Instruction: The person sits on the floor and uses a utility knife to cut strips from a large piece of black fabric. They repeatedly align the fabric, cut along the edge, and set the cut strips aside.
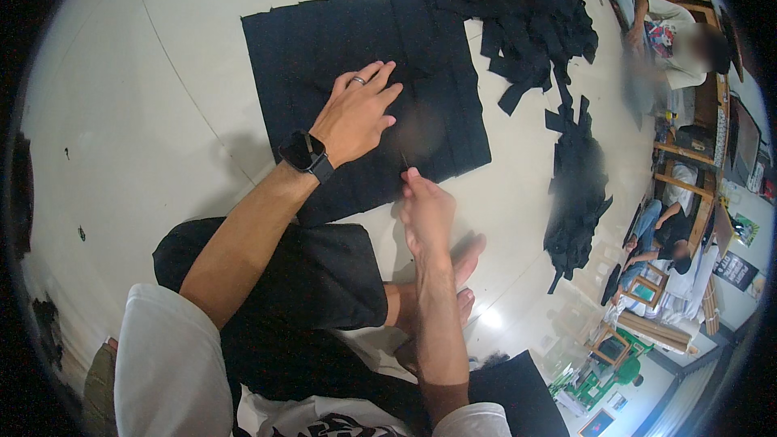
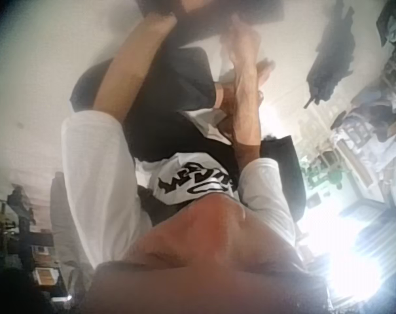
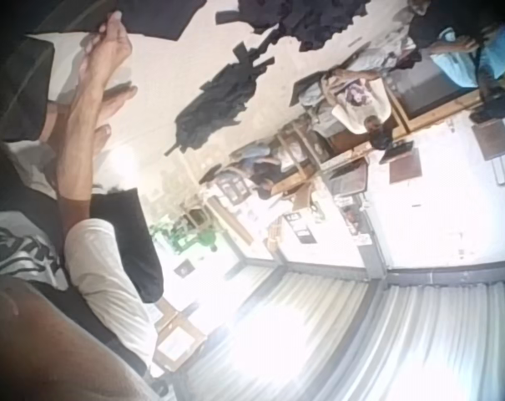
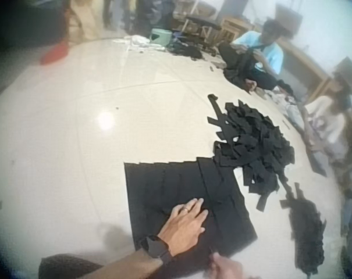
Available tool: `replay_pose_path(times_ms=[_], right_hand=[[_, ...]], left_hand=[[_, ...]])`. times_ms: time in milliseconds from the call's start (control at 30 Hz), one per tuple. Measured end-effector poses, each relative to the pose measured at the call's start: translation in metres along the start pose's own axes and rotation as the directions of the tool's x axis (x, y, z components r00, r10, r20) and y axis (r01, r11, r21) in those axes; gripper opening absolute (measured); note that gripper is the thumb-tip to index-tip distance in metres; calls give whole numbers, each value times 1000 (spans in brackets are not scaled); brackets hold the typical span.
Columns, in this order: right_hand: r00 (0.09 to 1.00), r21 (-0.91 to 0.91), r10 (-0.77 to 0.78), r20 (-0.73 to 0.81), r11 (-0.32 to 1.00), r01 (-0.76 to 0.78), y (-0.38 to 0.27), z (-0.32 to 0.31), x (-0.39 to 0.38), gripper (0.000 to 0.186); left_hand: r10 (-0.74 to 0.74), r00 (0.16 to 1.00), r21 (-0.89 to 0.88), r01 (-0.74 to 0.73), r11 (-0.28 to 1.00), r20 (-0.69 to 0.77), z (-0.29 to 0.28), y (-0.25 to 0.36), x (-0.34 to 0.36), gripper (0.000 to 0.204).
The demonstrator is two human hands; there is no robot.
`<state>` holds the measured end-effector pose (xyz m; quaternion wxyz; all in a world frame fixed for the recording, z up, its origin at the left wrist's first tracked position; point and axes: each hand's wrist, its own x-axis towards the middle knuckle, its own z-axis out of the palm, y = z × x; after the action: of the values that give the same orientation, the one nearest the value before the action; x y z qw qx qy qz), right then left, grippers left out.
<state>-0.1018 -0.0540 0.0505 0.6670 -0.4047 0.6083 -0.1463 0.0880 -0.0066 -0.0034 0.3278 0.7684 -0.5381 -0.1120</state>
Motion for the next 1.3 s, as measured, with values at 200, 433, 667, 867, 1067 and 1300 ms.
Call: replay_pose_path(times_ms=[200,433,667,867,1067,1300], right_hand=[[999,-18,16,34,1000,-15,-1,-5,0,25],[1000,10,3,-5,1000,-3,3,-2,-1,26],[1000,25,8,-5,1000,-8,6,-4,0,27],[999,36,-17,-28,999,18,8,1,-1,27],[999,27,32,-8,999,-32,4,-5,-4,25],[1000,55,0,-15,998,1,1,6,-4,29]], left_hand=[[-9,1000,-2,9,1000,2,0,0,0,50],[-8,1000,8,8,1000,0,1,0,-1,50],[-18,1000,5,18,1000,5,2,0,0,50],[-20,1000,18,20,1000,8,3,1,0,50],[-24,999,11,23,1000,35,-1,1,-1,46],[-19,1000,3,19,1000,13,0,1,-1,43]])
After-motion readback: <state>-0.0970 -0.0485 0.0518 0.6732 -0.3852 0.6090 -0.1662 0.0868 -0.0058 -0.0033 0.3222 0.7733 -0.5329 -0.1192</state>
